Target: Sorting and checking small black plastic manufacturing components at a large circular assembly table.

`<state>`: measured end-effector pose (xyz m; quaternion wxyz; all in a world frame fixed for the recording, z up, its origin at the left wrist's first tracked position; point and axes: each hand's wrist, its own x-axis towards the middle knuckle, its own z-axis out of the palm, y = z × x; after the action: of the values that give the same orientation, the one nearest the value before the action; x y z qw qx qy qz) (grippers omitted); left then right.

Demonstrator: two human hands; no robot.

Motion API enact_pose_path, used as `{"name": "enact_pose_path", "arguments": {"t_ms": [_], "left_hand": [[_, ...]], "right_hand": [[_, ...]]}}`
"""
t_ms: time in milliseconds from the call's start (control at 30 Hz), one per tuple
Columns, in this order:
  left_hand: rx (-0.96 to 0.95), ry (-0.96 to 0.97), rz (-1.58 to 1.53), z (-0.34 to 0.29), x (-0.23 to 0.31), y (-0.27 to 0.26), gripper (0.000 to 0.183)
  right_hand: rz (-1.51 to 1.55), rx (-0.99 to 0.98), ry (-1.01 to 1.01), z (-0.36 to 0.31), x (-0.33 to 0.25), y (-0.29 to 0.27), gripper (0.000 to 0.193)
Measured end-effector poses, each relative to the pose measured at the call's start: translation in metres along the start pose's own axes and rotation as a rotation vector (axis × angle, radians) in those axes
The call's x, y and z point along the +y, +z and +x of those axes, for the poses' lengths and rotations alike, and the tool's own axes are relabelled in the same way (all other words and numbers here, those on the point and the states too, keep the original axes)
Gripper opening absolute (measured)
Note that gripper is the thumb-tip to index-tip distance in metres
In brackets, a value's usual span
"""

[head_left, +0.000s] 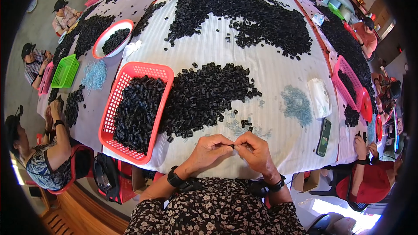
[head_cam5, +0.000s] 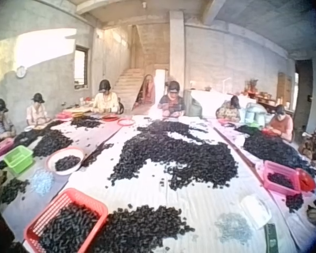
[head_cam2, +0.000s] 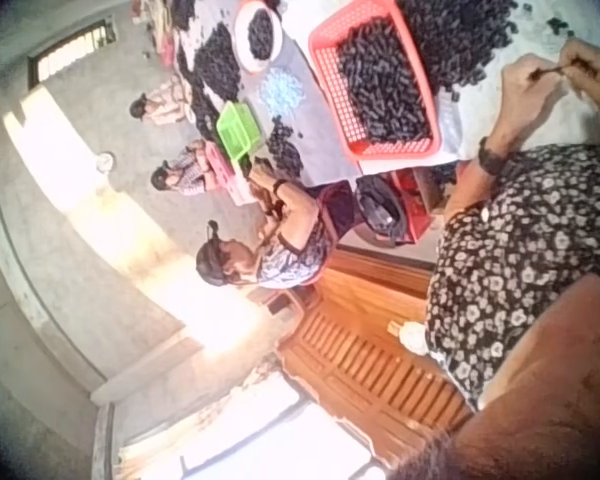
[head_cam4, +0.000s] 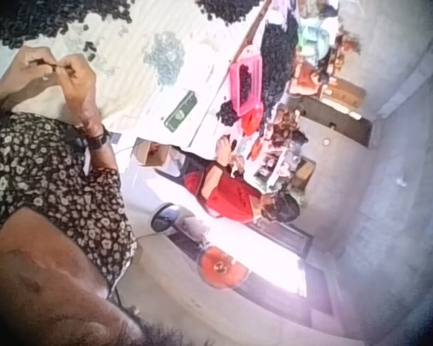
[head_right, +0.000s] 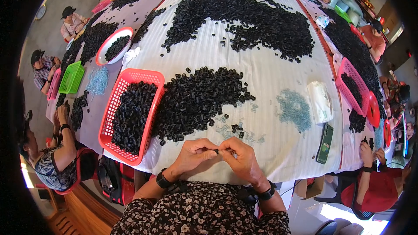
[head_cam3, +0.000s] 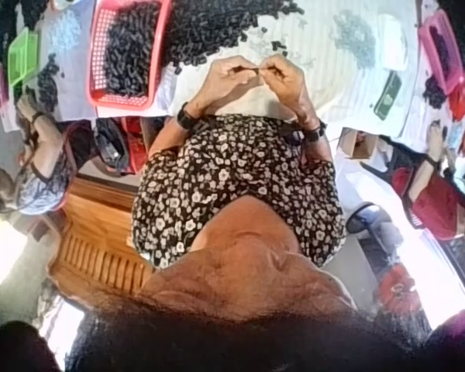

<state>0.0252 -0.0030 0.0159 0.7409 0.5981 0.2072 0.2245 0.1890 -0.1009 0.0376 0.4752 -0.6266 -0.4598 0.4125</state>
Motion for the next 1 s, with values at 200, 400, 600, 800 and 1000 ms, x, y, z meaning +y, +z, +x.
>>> {"name": "enact_pose_path", "arguments": {"t_ms": [200, 400, 600, 800, 1000], "left_hand": [[-0.09, -0.065, -0.239, -0.004, -0.013, -0.01, 0.012], [-0.17, -0.114, -0.252, -0.012, -0.008, -0.018, 0.013], [-0.061, -0.087, -0.386, -0.016, -0.011, -0.028, 0.014], [0.012, -0.1, -0.437, -0.019, -0.014, -0.032, 0.015], [0.034, -0.068, -0.471, -0.021, -0.014, -0.035, 0.016]], "right_hand": [[0.237, -0.212, 0.193, 0.011, 0.009, -0.006, 0.005], [0.103, -0.458, 0.149, 0.031, 0.005, -0.018, 0.009], [-0.563, 0.096, -0.269, 0.078, 0.027, -0.018, 0.013], [-0.778, 0.093, -0.287, 0.094, 0.042, -0.006, 0.015], [-0.796, 0.122, -0.329, 0.102, 0.044, -0.001, 0.01]]}}
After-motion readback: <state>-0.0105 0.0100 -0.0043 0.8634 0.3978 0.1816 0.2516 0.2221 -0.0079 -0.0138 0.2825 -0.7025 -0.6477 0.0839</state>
